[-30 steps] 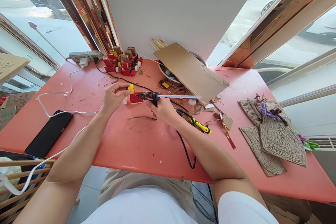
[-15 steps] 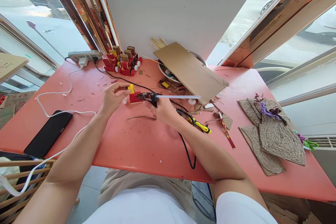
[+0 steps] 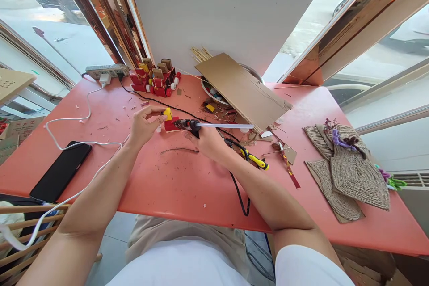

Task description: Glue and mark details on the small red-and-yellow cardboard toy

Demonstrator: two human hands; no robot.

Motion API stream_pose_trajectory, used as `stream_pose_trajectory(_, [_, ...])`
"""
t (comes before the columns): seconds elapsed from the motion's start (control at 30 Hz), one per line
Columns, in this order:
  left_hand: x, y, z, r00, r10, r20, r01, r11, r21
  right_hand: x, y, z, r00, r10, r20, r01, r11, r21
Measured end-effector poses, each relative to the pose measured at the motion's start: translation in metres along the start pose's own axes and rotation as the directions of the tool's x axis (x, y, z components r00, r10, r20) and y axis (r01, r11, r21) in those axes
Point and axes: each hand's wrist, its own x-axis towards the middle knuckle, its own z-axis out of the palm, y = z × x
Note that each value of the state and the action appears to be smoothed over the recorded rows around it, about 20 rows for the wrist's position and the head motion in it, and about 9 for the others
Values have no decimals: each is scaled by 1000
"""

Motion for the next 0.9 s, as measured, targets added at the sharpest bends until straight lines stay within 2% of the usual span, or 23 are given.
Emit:
stream_pose_trajectory(0.17, [0,0,0,1000,5,1,-5,1000,-11,-1,1,1,998,-7,57,0,993,119])
stream_pose_trajectory(0.27, [-1,0,0,1000,-3,6,3,1000,-5,0,3,-2,999,-20,30,16,994,107])
stream_pose_trajectory(0.4, [-1,1,1,1000,10,5,-10,1000,-10,1,4,-5,998,-62,-31,62,998,-12])
stream_pose_trajectory(0.53, [-1,1,1,1000,17,16,-17,1000,11,-3,-1,-6,999,-30,-20,27,987,-156])
stream_pose_trajectory(0.73, [-3,0,1,999,33,37,-35,997,67,-10,-17,-7,994,35,100,10,911,-413])
stream_pose_trajectory(0.9, [-4,3,1,996,53,68,-59,994,88,-13,-37,-14,968,116,224,35,818,-574])
